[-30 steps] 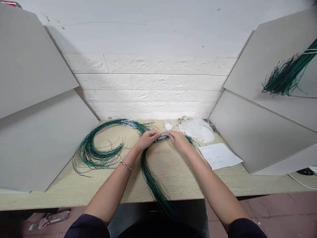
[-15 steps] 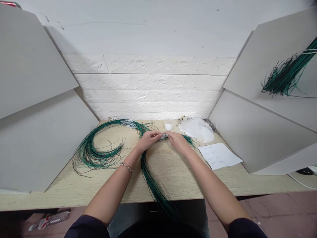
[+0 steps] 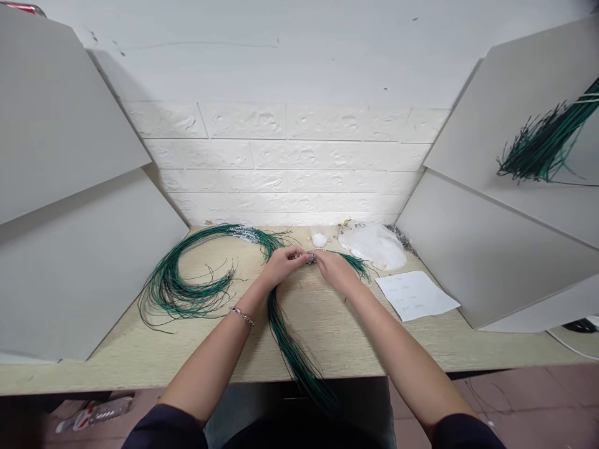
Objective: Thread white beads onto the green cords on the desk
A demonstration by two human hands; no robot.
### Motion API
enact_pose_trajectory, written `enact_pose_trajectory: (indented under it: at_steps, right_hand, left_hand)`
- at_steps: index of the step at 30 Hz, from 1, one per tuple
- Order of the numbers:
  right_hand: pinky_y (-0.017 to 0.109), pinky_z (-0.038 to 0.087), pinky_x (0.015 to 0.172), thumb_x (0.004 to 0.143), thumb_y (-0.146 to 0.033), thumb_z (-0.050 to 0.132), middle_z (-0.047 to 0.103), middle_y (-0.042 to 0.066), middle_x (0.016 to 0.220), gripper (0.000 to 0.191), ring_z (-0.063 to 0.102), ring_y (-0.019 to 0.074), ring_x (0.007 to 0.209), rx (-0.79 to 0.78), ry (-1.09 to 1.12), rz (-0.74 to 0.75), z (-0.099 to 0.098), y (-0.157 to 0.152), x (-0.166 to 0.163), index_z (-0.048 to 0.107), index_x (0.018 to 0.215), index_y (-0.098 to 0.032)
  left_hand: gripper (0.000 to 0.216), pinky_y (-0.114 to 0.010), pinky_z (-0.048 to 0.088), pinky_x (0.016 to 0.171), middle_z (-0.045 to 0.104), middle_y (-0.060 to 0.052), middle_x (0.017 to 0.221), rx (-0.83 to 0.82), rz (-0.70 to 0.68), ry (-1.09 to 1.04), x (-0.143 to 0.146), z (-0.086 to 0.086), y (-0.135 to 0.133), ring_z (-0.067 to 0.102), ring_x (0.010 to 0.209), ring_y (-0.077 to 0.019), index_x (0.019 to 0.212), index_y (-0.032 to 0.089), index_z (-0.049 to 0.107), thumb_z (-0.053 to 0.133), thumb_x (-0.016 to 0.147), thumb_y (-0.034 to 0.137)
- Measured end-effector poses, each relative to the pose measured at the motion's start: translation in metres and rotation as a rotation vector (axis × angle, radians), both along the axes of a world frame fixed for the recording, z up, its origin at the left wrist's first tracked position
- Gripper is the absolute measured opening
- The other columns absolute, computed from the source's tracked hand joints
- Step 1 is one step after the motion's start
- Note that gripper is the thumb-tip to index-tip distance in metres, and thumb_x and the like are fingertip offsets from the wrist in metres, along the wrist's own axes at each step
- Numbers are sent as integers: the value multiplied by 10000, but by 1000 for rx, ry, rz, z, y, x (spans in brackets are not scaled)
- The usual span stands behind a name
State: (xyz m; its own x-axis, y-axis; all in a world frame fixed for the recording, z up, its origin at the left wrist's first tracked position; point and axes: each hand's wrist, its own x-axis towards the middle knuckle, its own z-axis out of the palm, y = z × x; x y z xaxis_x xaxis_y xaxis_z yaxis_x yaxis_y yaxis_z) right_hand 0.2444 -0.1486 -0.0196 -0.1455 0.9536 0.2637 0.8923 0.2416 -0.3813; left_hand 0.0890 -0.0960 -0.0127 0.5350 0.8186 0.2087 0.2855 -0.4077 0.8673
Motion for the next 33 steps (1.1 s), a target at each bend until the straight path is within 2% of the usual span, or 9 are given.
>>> enact_pose_trajectory:
  at_steps: [8,12,15,19,21,24,29,31,33]
  right_hand:
    - [232,373,689,853,-201,328,611,40,978,284,559,152,840,49,66,41,5,-6,-7,526,1056,-213]
    - [209,345,572,820,-325,417,611,2,729,263,536,127,621,70,146,32,4,-5,-3,525,1032,-211]
    - [202,326,555,825,-352,407,582,-5,656,225,512,119,588,118,184,-29,7,-2,9,566,865,-197]
    - [198,324,576,821,-355,420,578,4,657,246,497,112,596,320,266,-207,17,0,35,564,730,-177]
    - [197,314,556,796,-383,461,545,-7,592,270,462,102,549,430,302,-296,23,-2,50,543,658,-166]
    - [199,296,528,742,-420,527,469,-33,504,322,399,88,497,532,319,-396,29,-6,72,483,560,-158]
    - [209,281,506,719,-440,540,392,-53,462,356,341,81,476,659,402,-587,40,-9,98,432,530,-158]
    - [211,277,495,725,-448,530,369,-57,459,363,324,79,468,749,412,-612,53,-11,102,417,532,-162]
    - [216,272,493,734,-449,523,353,-56,469,372,314,77,468,855,363,-588,76,-14,103,396,528,-167]
  left_hand:
    - [392,-205,301,534,493,17,597,-1,62,50,1,-6,2,403,572,-90,688,123,607,547,664,509]
    - [402,-212,318,571,474,17,599,18,-21,4,-2,-2,1,411,595,-99,681,123,585,442,746,492]
    - [404,-211,309,556,435,21,578,10,-55,-37,-4,6,0,386,571,-94,669,121,575,395,777,467]
    - [402,-203,236,451,312,51,494,-159,-37,-21,-4,20,-11,275,451,-74,776,122,590,388,773,470]
    - [426,-201,206,431,269,59,490,-238,-38,-7,-6,25,-28,238,429,-70,829,126,584,358,783,484]
    - [410,-200,238,462,296,48,536,-254,-82,47,-11,25,-68,289,472,-73,854,135,587,356,797,469]
    - [389,-216,299,572,366,23,587,-278,-200,165,-13,5,-148,359,583,-99,868,159,591,291,848,406]
    - [398,-223,315,621,434,7,629,-273,-227,170,-11,-5,-166,391,626,-109,870,160,591,269,860,394]
    - [407,-230,325,666,481,-5,666,-269,-228,168,-9,-12,-173,413,653,-115,878,159,586,259,864,401]
